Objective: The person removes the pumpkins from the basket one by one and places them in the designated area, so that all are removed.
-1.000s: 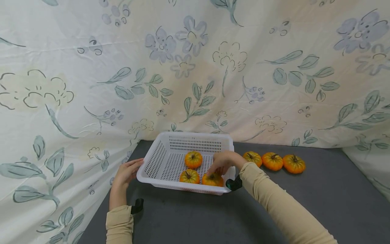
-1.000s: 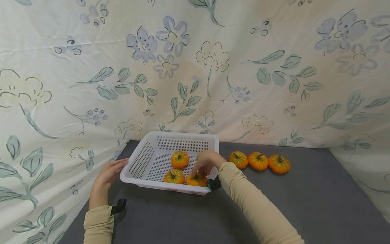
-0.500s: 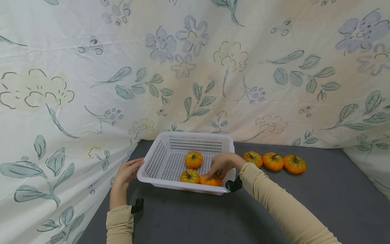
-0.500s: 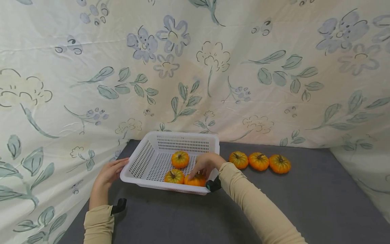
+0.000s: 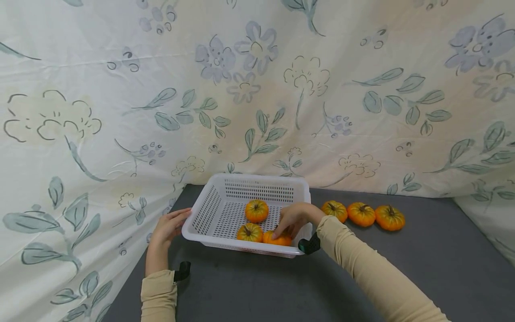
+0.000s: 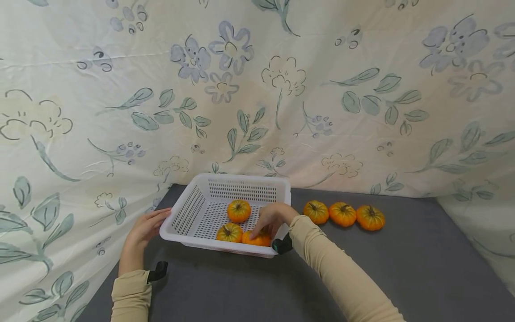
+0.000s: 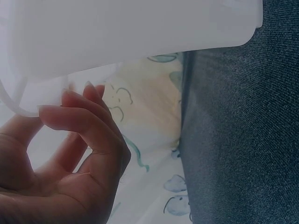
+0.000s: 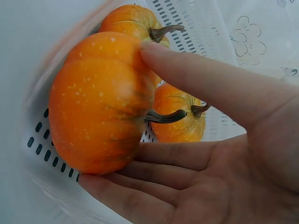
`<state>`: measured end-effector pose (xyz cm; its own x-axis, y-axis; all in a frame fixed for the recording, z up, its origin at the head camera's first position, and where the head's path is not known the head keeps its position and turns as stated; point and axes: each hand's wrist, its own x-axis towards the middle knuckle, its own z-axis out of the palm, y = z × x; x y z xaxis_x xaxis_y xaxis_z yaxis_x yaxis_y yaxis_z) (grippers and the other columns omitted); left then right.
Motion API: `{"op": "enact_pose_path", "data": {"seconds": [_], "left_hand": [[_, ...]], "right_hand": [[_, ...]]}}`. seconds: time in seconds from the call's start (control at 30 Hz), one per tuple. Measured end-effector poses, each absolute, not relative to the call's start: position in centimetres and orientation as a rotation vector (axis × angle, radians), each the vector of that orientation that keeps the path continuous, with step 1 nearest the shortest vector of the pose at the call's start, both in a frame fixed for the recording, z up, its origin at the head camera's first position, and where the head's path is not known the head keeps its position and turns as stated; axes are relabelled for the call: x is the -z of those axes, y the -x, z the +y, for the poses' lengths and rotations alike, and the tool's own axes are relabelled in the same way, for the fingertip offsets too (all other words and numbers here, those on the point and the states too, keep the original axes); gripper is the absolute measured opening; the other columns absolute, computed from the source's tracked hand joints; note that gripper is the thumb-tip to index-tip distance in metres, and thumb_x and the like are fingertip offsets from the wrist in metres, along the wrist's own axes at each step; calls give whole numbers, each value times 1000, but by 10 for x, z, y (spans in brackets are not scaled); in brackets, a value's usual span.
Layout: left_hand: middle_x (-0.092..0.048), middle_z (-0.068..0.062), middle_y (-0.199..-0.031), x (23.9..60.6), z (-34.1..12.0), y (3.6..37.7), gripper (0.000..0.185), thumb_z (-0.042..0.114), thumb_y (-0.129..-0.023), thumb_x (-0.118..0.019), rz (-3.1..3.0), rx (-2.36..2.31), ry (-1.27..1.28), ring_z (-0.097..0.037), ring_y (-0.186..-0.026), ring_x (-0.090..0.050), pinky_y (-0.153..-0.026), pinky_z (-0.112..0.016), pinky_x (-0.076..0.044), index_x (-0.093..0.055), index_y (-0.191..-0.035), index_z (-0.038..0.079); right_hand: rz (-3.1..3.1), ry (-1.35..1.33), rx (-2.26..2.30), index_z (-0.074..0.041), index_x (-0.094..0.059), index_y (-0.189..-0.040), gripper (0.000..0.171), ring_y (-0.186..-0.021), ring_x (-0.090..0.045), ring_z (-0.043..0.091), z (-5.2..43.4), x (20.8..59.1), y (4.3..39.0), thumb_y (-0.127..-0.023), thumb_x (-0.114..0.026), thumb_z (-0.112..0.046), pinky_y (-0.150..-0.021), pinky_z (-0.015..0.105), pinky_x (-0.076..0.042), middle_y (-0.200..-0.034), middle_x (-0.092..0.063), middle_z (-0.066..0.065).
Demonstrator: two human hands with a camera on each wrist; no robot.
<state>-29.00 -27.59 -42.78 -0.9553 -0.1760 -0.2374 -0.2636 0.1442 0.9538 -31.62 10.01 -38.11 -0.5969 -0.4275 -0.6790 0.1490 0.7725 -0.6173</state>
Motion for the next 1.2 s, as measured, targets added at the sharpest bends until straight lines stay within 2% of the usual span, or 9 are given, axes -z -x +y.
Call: {"op": "enact_pose_path", "data": {"seconds": [0.33, 0.53, 0.93, 1.2], "left_hand": [[-70, 11, -97, 429, -275, 290, 59, 36, -88, -72, 2340, -1955, 452, -4, -83, -67, -73, -25, -54, -58, -134, 3], [-70, 11, -97, 429, -275, 290, 60, 36, -87, -73, 2335, -1957, 459, -5, -83, -67, -73, -25, -55, -57, -135, 3], [-69, 12, -95, 428, -275, 290, 59, 34, -88, -72, 2318, -1967, 449, -4, -83, -67, -72, -25, -55, -56, -136, 3], [-69, 12, -97, 428, -275, 290, 59, 35, -88, -72, 2329, -1955, 448, -3, -83, -67, -73, -25, -54, -56, -136, 3]], "right_hand": [[2070, 222, 779, -3, -72, -107, 31, -99, -66, 17, 99, 381, 315, -85, -76, -25, -93, 39, -54, -109, -70, 7], [2079, 244, 734, -1, -71, -108, 32, -91, -64, 13, 99, 380, 315, -84, -77, -22, -93, 38, -54, -103, -70, 6], [2069, 258, 729, -1, -71, -105, 30, -87, -64, 13, 100, 377, 316, -85, -77, -23, -93, 38, -54, -100, -70, 6], [2115, 298, 732, -1, -68, -118, 47, -94, -67, 14, 101, 375, 316, -81, -80, -27, -91, 36, -55, -112, -70, 7]]}}
